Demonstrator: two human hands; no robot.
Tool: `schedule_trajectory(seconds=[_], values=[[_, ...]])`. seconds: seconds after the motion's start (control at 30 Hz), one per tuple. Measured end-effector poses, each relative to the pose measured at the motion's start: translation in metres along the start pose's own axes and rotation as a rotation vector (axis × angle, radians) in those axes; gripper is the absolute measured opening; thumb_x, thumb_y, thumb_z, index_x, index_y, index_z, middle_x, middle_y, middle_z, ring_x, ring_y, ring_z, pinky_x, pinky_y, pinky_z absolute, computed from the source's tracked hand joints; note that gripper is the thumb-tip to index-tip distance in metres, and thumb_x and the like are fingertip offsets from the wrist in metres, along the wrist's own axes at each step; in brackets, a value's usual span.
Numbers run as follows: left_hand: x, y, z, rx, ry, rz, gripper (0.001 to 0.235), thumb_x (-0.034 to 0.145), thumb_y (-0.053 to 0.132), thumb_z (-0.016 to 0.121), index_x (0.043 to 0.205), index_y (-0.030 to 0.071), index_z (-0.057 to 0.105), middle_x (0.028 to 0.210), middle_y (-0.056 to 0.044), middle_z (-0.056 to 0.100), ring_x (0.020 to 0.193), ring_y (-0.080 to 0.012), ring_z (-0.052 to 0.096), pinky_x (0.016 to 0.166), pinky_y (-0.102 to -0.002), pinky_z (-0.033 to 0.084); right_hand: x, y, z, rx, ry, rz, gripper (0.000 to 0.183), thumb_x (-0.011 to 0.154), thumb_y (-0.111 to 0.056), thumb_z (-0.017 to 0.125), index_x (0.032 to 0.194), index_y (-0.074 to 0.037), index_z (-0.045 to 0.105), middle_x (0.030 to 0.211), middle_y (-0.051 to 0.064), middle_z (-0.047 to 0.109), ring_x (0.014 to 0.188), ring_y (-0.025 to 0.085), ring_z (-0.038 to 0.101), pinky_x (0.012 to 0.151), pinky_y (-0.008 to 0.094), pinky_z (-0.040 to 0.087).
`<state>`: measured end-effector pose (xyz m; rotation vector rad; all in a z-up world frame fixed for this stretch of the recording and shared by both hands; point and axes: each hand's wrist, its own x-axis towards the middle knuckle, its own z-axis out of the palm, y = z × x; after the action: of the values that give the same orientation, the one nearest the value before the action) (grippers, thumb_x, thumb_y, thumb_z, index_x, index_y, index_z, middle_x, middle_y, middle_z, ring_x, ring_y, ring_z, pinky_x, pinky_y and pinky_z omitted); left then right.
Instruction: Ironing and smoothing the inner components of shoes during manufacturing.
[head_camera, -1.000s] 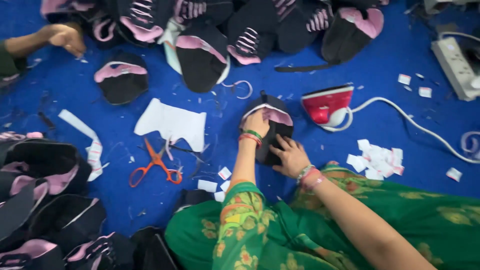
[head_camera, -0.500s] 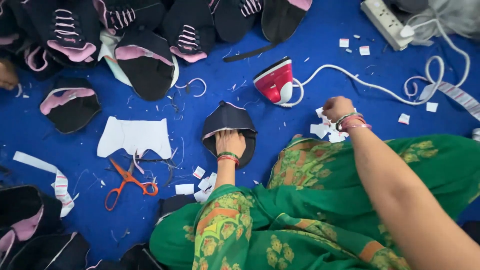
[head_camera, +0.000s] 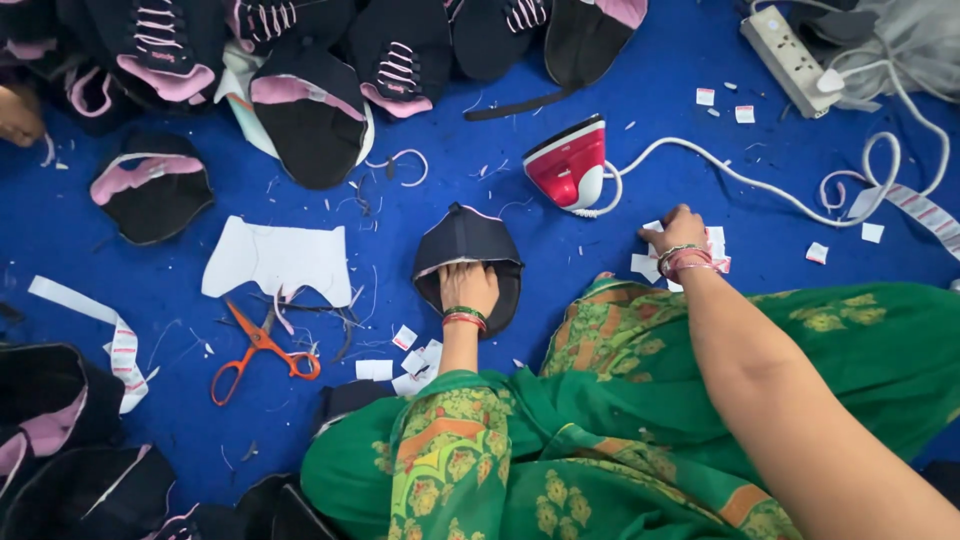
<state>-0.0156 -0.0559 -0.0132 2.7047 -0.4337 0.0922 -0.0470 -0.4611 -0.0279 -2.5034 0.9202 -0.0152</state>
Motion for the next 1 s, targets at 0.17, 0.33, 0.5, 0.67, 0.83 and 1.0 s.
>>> schedule_trajectory(seconds=[0.17, 0.33, 0.5, 0.67, 0.83, 1.0], values=[[-0.013, 0.001, -0.002, 0.009, 0.014, -0.032, 0.043, 0.090, 0.032, 0.062, 0.117, -0.001, 0.068, 0.120, -0.022, 0.070, 0.126, -0.0370, 0.056, 0.118, -0.052, 0.028, 0.026, 0.023, 0.028, -0.013, -0.093, 0.113, 0.032, 0.079, -0.031, 0.086, 0.097, -0.006, 0.076, 0.103, 0.022, 0.075, 0.099, 0.040, 0.071, 0.092, 0.047, 0.056], [-0.021, 0.002, -0.010, 0.009, 0.037, -0.048, 0.041, 0.090, 0.031, 0.061, 0.116, -0.001, 0.069, 0.121, -0.021, 0.070, 0.126, -0.0373, 0.056, 0.117, -0.052, 0.029, 0.028, 0.015, 0.005, 0.041, 0.104, 0.121, 0.026, 0.080, -0.022, 0.084, 0.100, -0.006, 0.078, 0.104, 0.022, 0.075, 0.098, 0.040, 0.072, 0.092, 0.045, 0.056], [-0.020, -0.002, -0.002, -0.026, 0.047, -0.057, 0.041, 0.091, 0.030, 0.062, 0.118, 0.000, 0.069, 0.123, -0.021, 0.069, 0.127, -0.0361, 0.056, 0.119, -0.051, 0.029, 0.001, -0.044, -0.080, 0.373, 0.035, 0.489, 0.031, 0.080, -0.008, 0.083, 0.108, -0.002, 0.071, 0.099, 0.015, 0.075, 0.091, 0.029, 0.078, 0.080, 0.040, 0.064], [-0.007, -0.010, -0.026, -0.192, 0.062, -0.115, 0.040, 0.081, 0.032, 0.069, 0.105, 0.000, 0.074, 0.107, -0.026, 0.072, 0.104, -0.0423, 0.066, 0.100, -0.052, 0.045, -0.024, -0.082, -0.110, 0.220, -0.223, 0.225, 0.027, 0.081, 0.004, 0.079, 0.107, 0.002, 0.075, 0.100, 0.015, 0.075, 0.092, 0.024, 0.074, 0.079, 0.036, 0.061], [-0.003, -0.030, -0.031, -0.343, -0.129, -0.246, 0.036, 0.078, 0.030, 0.070, 0.094, -0.002, 0.075, 0.097, -0.030, 0.071, 0.093, -0.0453, 0.069, 0.090, -0.050, 0.055, -0.069, -0.087, -0.087, 0.835, -0.548, 0.057, 0.034, 0.080, 0.006, 0.073, 0.113, 0.002, 0.065, 0.104, 0.015, 0.072, 0.093, 0.027, 0.074, 0.081, 0.039, 0.063], [-0.001, -0.039, -0.036, -0.474, -0.115, -0.241, 0.036, 0.075, 0.024, 0.069, 0.096, -0.005, 0.073, 0.100, -0.033, 0.070, 0.098, -0.0469, 0.068, 0.091, -0.049, 0.054, -0.115, -0.122, -0.052, 1.040, -0.792, 0.067, 0.018, 0.087, 0.001, 0.071, 0.104, 0.005, 0.068, 0.099, 0.016, 0.073, 0.089, 0.029, 0.075, 0.082, 0.040, 0.063]])
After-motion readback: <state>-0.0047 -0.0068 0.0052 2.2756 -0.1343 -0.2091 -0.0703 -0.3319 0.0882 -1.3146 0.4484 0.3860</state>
